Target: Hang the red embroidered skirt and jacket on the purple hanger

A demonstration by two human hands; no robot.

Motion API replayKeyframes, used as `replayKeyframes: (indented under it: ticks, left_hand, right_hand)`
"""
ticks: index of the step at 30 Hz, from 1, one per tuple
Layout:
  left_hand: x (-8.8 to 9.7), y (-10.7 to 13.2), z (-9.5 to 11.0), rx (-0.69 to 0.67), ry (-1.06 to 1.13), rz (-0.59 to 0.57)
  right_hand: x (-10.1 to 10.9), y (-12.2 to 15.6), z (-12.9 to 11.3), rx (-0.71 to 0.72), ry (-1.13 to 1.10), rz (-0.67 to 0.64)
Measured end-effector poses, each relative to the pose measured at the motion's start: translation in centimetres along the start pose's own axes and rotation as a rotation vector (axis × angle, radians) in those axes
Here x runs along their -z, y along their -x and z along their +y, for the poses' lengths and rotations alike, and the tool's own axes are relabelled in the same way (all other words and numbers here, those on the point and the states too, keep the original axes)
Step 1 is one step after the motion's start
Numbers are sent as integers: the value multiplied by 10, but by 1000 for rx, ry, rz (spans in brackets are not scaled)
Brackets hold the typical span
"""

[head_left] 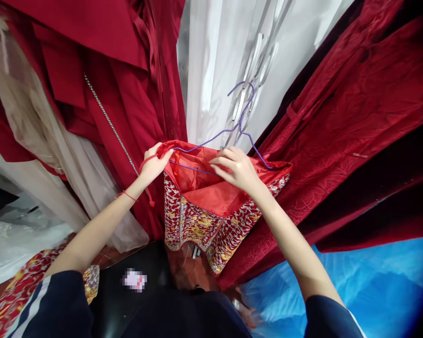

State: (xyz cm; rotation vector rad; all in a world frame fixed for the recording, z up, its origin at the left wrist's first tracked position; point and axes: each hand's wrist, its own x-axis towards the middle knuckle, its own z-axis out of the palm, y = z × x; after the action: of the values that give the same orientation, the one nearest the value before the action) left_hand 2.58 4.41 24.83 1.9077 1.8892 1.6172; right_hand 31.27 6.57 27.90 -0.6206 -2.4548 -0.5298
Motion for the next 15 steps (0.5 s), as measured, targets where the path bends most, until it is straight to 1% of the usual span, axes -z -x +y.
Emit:
replayKeyframes:
  ticks: [2, 4, 5, 7, 9, 11, 13, 15]
  left_hand:
    - [0, -1, 0, -15, 23, -4]
    - [4, -3, 0, -30, 17, -18]
    - [7, -4, 0, -34, 1, -29]
    - [14, -8, 1, -34, -36, -59]
    - [21, -12, 3, -25, -55, -90]
    - [27, -17, 8, -18, -53, -95]
    - [31, -20, 16, -17, -46, -80]
    - [36, -22, 29, -25, -21, -77]
  right_hand:
    - [-8, -30, -17, 50, 61, -4]
    - [-19, -60, -32, 68, 147, -25]
    - [-25, -73, -38, 50, 171, -56]
    - [-34, -94, -45, -29, 176, -166]
    - [-39, -107, -46, -139, 153, -289]
    - [-41, -116, -45, -220, 139, -354]
    - [-42, -121, -45, -278, 142, -355]
    - [-43, -124, -45, -328, 147, -344]
